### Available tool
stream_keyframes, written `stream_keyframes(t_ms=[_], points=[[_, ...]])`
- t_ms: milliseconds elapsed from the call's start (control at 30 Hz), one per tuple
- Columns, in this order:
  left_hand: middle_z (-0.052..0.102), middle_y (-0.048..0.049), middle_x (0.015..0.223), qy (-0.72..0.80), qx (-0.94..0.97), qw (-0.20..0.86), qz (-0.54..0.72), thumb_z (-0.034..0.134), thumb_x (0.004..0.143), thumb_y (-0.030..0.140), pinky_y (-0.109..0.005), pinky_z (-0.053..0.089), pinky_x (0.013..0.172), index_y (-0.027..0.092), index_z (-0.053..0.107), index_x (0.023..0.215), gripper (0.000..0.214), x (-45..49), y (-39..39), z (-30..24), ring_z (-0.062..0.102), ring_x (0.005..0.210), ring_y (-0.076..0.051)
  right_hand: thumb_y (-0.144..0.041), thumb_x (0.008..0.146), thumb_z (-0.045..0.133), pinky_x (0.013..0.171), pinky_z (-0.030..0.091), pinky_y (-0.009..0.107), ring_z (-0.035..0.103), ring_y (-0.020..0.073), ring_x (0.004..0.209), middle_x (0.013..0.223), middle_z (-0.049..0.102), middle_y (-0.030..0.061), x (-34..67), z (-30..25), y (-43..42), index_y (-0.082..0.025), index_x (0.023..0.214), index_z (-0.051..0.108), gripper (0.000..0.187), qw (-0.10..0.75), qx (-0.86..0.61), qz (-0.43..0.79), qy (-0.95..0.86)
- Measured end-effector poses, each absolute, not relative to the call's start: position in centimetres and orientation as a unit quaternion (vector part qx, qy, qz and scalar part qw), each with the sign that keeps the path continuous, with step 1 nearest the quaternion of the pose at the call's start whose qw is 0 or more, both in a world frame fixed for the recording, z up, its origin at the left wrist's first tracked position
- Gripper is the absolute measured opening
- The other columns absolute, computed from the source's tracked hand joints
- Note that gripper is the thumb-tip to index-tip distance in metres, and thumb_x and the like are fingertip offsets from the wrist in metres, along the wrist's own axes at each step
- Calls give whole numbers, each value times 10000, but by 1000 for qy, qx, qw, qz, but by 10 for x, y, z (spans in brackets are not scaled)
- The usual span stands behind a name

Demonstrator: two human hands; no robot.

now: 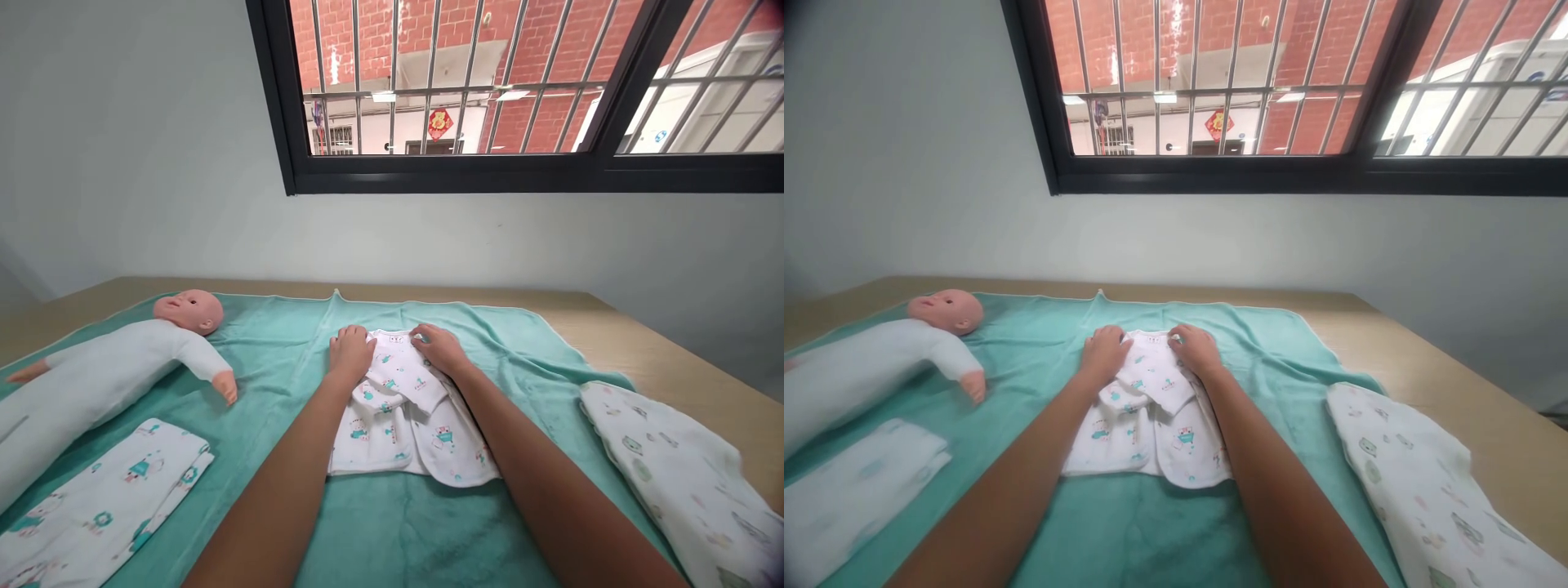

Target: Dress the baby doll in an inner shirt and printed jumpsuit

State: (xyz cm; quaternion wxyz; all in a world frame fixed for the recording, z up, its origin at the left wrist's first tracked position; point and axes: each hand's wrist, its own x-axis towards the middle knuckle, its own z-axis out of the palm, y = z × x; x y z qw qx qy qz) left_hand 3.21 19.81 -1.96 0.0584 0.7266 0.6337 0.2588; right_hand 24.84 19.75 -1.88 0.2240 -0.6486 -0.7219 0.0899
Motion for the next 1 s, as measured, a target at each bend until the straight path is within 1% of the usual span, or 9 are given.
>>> stream_keyframes(t_ms=[67,133,267,367,433,533,700,867,1000], points=[[648,-127,1125,632,726,54,266,521,892,301,-395,333,932,193,643,921,166,32,197,-19,511,1127,-281,-393,851,557,977,394,401,581,247,1110,1214,642,60,247,-18,198,-252,1127,635,320,243,-674,89,-691],[656,-113,1093,629,724,60,278,523,887,269,-387,341,922,199,637,887,133,32,196,-18,515,1111,-270,-406,824,583,932,411,400,583,264,1073,1166,652,88,247,-18,199,-213,1096,629,337,258,-688,84,-673],[659,-85,1005,616,714,77,325,506,893,255,-368,358,889,208,595,836,116,31,196,-16,517,1072,-248,-405,807,601,952,381,386,518,271,1148,1189,633,84,248,-21,199,-212,982,662,267,273,-679,75,-678],[647,-73,931,604,697,107,371,485,899,272,-356,376,837,207,549,789,143,30,195,-13,533,988,-236,-414,766,647,999,336,449,463,321,1203,1243,606,108,248,-23,200,-200,974,676,299,306,-678,87,-663],[633,-54,880,592,685,138,401,484,896,285,-336,389,788,211,524,773,149,30,194,-12,545,908,-218,-369,736,674,1022,307,478,458,332,1207,1239,614,90,249,-24,202,-214,898,689,225,336,-669,102,-655],[614,-19,821,569,667,192,442,484,895,310,-303,401,733,218,507,788,144,29,192,-11,550,800,-181,-278,744,642,1030,317,445,481,294,1198,1216,633,43,252,-24,203,-230,802,671,81,371,-657,116,-645],[619,2,802,528,616,301,501,495,884,360,-266,433,674,219,498,874,141,31,191,-12,567,722,-144,-291,817,553,927,437,315,617,174,1020,1057,696,13,253,-23,200,-235,921,625,138,428,-635,167,-621],[642,-14,776,484,577,406,517,489,874,431,-261,465,568,185,507,996,274,28,189,-10,572,596,-130,-362,710,664,756,506,303,667,185,834,942,717,32,252,-21,192,-206,1133,596,456,443,-612,238,-611],[702,-63,862,440,586,478,485,626,774,514,-306,526,675,146,590,1089,486,24,183,-5,647,713,-173,-375,732,623,725,524,279,679,182,819,906,730,29,255,-20,188,-194,990,653,317,448,-560,296,-630]])
